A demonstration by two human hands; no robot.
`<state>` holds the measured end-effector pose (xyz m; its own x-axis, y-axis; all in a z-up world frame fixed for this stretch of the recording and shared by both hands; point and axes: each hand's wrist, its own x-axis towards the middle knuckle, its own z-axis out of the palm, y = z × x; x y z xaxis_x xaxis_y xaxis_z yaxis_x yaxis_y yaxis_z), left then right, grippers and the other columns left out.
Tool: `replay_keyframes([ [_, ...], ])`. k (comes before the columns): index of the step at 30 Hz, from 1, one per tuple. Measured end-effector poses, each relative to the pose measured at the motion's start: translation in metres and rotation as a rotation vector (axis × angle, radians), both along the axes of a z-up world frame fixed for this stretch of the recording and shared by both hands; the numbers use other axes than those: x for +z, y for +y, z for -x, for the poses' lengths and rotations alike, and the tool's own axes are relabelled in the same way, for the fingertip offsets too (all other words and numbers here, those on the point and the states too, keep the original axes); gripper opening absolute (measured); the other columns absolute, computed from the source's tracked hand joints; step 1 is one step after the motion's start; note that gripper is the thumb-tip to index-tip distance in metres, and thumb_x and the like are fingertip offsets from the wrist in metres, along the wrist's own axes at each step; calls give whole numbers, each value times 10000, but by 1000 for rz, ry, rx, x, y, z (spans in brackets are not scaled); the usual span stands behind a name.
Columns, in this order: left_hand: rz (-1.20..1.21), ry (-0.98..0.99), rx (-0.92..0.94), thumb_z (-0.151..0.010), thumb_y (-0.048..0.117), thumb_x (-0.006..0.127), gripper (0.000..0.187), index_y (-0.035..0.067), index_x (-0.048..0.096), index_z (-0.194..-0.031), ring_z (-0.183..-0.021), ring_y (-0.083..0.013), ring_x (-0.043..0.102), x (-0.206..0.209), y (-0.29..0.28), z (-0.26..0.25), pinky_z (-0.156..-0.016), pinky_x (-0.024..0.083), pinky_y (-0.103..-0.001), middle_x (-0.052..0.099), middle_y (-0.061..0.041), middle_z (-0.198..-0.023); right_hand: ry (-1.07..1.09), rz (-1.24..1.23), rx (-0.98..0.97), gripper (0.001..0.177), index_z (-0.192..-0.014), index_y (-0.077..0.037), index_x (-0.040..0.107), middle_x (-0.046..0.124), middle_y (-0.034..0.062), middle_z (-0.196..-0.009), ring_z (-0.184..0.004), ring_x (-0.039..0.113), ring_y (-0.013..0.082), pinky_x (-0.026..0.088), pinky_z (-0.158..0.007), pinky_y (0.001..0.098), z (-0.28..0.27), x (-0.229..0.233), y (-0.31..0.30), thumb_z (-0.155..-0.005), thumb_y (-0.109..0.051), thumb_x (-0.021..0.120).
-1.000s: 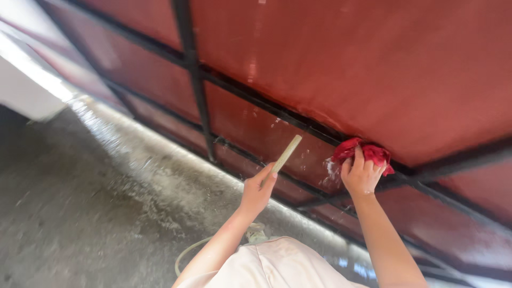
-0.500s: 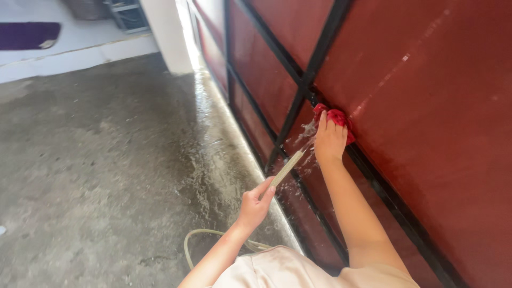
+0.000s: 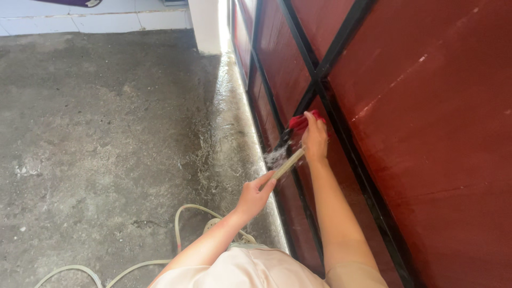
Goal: The person uses a water hose and a red cloth to clean a red metal gate. They spray water onto the gate and wipe the surface with the cloth, focusing on the frame and panels.
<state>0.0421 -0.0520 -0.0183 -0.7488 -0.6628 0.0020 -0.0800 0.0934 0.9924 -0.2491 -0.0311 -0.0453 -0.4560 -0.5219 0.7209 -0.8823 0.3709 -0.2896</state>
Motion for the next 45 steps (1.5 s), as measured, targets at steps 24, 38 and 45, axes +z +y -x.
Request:
replay_keyframes([
  [24,-53,236,59,-1004,286,632,438,23,648,-1354,-1162,-138,674,11,-179,73,-991,499,-284,760,-123,-1233,33,-101,-197,399,-1382,-77,591,621,181,-1216,-1089,616,361,497,-966,432,75,124,-169,-989,-28,633],
  [38,-86,200,56,-1006,272,627,452,10,627,-1374,-1280,-199,645,2,-372,83,-1064,476,-301,702,-155,-1345,647,-778,-715,515,-1484,17,520,619,113,-1246,-1133,571,296,407,-1078,473,164,48,-283,-1028,-223,516],
  [45,76,201,129,-992,247,640,443,22,630,-1373,-1128,-147,698,33,-460,134,-932,533,-280,741,-162,-1258,601,-794,-718,537,-1470,11,509,614,104,-1264,-1150,565,303,400,-1066,476,222,47,-392,-999,-247,511],
])
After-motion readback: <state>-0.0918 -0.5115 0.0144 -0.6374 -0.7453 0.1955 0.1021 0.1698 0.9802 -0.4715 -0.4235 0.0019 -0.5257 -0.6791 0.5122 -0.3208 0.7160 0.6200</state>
